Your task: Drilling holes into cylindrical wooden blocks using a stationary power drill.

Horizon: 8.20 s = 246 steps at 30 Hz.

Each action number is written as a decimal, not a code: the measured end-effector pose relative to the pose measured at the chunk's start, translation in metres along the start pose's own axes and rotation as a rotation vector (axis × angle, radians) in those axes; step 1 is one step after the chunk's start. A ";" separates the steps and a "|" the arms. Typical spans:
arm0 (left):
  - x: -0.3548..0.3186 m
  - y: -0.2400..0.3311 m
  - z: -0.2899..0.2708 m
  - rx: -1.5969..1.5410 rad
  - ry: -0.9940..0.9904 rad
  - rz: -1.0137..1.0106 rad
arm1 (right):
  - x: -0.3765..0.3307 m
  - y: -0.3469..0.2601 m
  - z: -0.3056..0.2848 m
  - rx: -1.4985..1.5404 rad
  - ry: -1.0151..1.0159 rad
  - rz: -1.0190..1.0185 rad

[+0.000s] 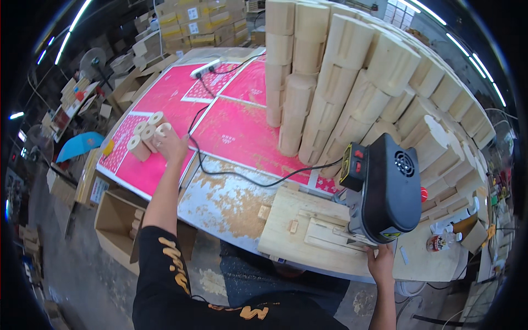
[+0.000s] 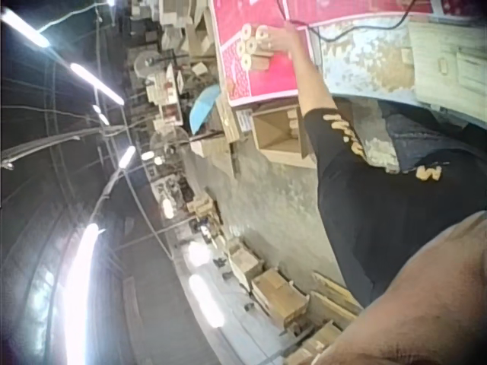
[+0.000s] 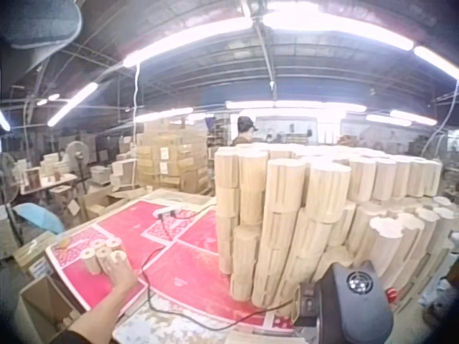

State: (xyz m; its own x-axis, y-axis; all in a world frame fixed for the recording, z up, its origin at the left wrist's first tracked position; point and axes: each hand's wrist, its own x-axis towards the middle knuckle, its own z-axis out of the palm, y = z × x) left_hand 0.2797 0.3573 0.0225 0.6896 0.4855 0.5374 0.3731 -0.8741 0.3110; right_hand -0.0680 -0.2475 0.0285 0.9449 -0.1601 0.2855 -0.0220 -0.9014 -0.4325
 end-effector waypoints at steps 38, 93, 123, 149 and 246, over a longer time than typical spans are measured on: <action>-0.296 0.118 -0.184 -0.380 -0.581 1.056 | -0.008 -0.017 -0.004 0.442 -0.146 0.060; -0.390 0.179 -0.136 -0.744 -0.491 0.583 | 0.040 -0.067 -0.063 0.928 0.201 -0.284; -0.380 0.210 -0.151 -0.734 -0.781 0.617 | 0.032 -0.025 -0.012 0.130 0.425 -0.894; -0.302 0.139 -0.189 -0.325 -0.907 0.814 | -0.004 -0.006 -0.006 0.327 -0.164 -0.003; -0.246 0.129 -0.191 -0.548 -1.335 0.626 | -0.006 -0.004 -0.015 0.171 -0.181 -0.056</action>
State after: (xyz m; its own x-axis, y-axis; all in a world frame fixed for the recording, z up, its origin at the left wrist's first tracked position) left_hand 0.0391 0.1279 0.0803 0.7821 -0.5586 -0.2761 -0.2277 -0.6686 0.7079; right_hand -0.0785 -0.2489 0.0412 0.9865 -0.0236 0.1620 0.0728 -0.8231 -0.5631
